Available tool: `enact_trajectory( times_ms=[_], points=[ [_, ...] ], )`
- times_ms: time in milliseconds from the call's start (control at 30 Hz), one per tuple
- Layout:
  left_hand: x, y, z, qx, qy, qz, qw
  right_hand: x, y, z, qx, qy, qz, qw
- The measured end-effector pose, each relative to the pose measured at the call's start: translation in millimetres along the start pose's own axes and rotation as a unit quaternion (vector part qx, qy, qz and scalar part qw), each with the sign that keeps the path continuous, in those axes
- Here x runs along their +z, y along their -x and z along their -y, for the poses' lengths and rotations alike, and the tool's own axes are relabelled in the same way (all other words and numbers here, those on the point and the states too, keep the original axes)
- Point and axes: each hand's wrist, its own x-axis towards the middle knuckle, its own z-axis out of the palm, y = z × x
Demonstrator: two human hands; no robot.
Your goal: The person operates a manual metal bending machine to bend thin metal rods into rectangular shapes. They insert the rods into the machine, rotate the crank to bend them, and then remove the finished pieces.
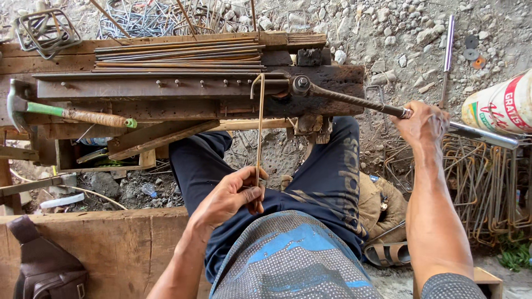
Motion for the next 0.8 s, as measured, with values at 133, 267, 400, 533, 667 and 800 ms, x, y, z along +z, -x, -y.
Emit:
enact_trajectory(
  times_ms=[133,267,400,533,667,800],
  points=[
    [5,-2,10,0.019,-0.001,-0.011,1.0,4,-2,-4,0.016,-0.007,0.019,1.0],
    [6,-4,17,0.045,0.01,-0.005,0.999,18,-4,-17,0.019,-0.01,0.032,0.999],
    [5,-4,18,0.053,0.012,0.003,0.999,5,-1,-7,0.014,-0.004,0.029,0.999],
    [8,-2,14,0.062,0.011,0.003,0.998,-38,19,34,-0.016,-0.068,0.004,0.998],
    [8,-12,29,0.15,0.053,-0.007,0.987,-103,60,128,-0.08,-0.272,-0.071,0.956],
    [9,-24,41,0.153,0.045,-0.005,0.987,-120,96,215,-0.096,-0.443,0.065,0.889]
  ],
)
